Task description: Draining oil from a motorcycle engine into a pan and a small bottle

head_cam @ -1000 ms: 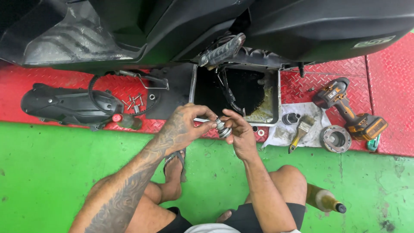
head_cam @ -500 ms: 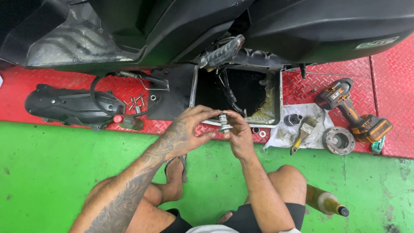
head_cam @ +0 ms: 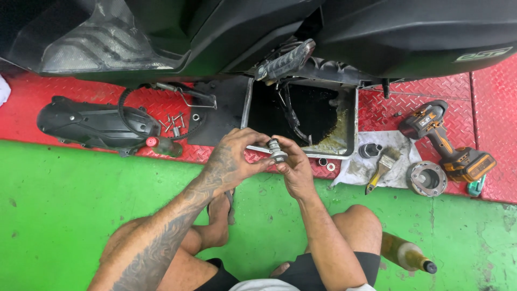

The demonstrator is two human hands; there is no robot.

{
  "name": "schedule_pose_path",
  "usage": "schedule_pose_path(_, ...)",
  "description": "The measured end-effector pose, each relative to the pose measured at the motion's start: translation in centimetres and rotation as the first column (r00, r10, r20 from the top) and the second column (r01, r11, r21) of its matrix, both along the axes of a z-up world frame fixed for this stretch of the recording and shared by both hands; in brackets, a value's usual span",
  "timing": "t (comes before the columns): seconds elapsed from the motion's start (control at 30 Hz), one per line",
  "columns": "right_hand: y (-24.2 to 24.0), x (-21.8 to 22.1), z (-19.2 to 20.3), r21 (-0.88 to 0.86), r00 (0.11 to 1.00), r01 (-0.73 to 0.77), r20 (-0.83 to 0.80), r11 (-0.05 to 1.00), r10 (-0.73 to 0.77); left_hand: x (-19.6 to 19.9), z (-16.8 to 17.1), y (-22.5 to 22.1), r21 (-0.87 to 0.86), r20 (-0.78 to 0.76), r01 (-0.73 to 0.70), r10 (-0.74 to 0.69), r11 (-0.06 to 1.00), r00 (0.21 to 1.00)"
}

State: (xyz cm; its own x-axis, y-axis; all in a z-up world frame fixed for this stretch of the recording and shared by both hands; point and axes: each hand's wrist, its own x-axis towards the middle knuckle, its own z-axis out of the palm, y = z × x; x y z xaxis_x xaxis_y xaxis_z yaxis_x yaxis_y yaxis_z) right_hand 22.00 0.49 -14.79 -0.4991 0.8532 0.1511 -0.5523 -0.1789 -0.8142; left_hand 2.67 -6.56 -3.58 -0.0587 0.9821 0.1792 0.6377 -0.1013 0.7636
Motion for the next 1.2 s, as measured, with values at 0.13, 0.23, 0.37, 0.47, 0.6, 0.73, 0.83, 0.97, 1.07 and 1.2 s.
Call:
schedule_pose_path(0.13, 0.1, 0.4, -0.3, -0.004, 1.0, 0.001, 0.014, 1.0, -0.001, 0.1, 1.4, -0.3, -0.021, 0.0, 0.023, -0.023, 1.0, 1.0)
schedule_pose_path(0.23, 0.0, 0.4, -2.7, -0.007, 0.998, 0.056, 0.012, 0.998, -0.056, 0.2, 1.0, -0.2, -0.01, 0.019, 0.047, -0.046, 0.999, 0.999)
schedule_pose_path(0.37, 0.1, 0.8, -4.2, 0.016, 0.995, 0.096, -0.005, 0.995, -0.096, -0.1, 1.1, 0.0, -0.052, 0.0, 0.08, -0.08, 0.995, 0.997)
schedule_pose_path(0.47, 0.7, 1.5, -2.6, 0.05, 0.997, 0.07, 0.042, 0.996, -0.072, -0.5, 2.6, -0.1, -0.136, -0.072, 0.08, -0.091, 0.987, 0.993)
schedule_pose_path(0.6, 3.3, 3.3, -1.8, -0.139, 0.981, -0.109, -0.172, 0.984, 0.084, -1.7, 4.5, -0.4, -0.3, -0.416, -0.056, -0.078, 0.952, 0.906)
schedule_pose_path(0.73, 6.6, 4.3, -4.5, 0.185, 0.932, -0.029, 0.36, 0.982, -0.04, -2.7, 5.4, -0.5, -0.231, -0.549, -0.102, -0.043, 0.968, 0.835)
schedule_pose_path(0.83, 6.5, 2.1, -5.5, 0.782, 0.479, -0.296, 0.618, 0.548, -0.624, -2.8, 4.1, 1.1, -0.304, -0.542, -0.142, -0.048, 0.942, 0.839)
schedule_pose_path(0.97, 6.3, -2.6, -7.3, 0.48, 0.635, 0.021, 0.671, 0.877, -0.383, -1.2, 3.5, 4.4, -0.411, -0.335, -0.166, 0.021, 0.897, 0.942)
schedule_pose_path(1.07, 8.4, -6.4, -9.1, 0.289, 0.77, 0.149, 0.566, 0.946, -0.295, -1.2, 0.2, 8.5, -0.529, -0.155, -0.14, 0.067, 0.837, 0.986)
schedule_pose_path(1.2, 12.1, -11.0, -14.2, -0.043, 0.926, 0.294, 0.259, 0.955, -0.274, -3.1, -13.1, 16.2, -0.488, 0.499, -0.187, 0.449, 0.852, 0.741)
